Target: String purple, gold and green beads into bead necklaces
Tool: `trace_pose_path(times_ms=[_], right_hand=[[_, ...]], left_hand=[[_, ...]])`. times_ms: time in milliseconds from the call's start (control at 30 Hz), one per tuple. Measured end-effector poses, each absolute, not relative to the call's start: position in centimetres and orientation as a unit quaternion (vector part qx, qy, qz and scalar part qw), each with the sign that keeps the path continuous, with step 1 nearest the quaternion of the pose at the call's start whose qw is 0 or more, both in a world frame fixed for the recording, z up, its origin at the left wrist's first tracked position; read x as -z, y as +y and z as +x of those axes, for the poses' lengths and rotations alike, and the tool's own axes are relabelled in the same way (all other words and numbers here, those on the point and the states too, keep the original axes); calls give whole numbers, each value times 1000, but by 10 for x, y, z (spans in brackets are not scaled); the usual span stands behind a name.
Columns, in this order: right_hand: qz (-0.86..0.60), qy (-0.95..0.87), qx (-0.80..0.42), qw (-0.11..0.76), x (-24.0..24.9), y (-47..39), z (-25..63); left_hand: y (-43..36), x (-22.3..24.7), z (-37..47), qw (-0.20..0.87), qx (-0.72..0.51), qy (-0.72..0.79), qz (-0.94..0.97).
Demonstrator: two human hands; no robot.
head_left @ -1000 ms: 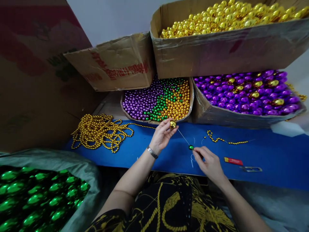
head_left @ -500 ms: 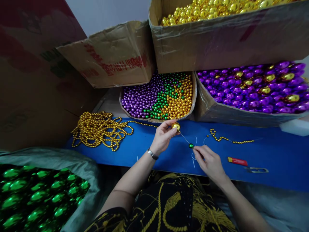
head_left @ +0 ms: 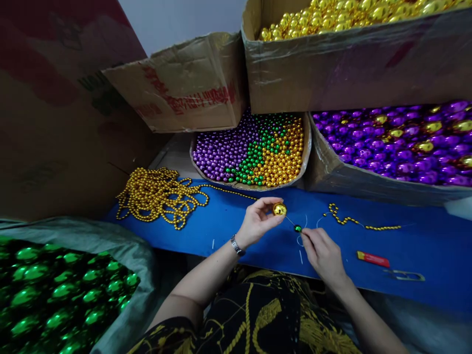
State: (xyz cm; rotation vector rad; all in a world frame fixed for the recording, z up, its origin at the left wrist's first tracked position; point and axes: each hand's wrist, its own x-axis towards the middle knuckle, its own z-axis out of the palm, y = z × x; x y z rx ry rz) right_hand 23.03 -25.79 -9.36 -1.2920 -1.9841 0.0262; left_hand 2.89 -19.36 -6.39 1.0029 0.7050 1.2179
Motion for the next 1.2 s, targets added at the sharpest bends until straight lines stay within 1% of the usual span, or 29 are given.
trace_pose_path(times_ms=[100,200,333,400,533,767,833,933,967,1033,1133,1200], right_hand=[[-506,-771,-51,384,90,-257,227],[-513,-766,-74,380,87,-255,223],[-517,-763,-81,379,85,-252,223],[-519,-760,-83,382,85,-252,223],[-533,-743,-82,395,85,-254,223],[-540,-733,-85,405,87,-256,228],[-544,-733,-82,401,88,-257,233],[-549,-731,-80,397,90,-257,238],[-548,-732,-81,397,91,-257,239],[-543,-733,-83,401,93,-256,239],[-536,-735,-82,407,94,-255,237],[-535,-735,-80,408,94,-255,235]], left_hand=[[-196,68,31,664,-528,310,429],[-200,68,32,683,-493,296,450],[-195,56,23,703,-422,263,508],[-183,47,15,685,-427,267,527],[-153,33,0,596,-509,331,525],[-134,21,-9,501,-531,370,575],[-122,16,-19,436,-563,391,583],[-96,9,-37,283,-576,454,618],[-88,7,-42,230,-552,477,644],[-73,7,-46,150,-462,511,709],[-60,13,-40,113,-294,519,795],[-56,20,-32,102,-207,518,824]])
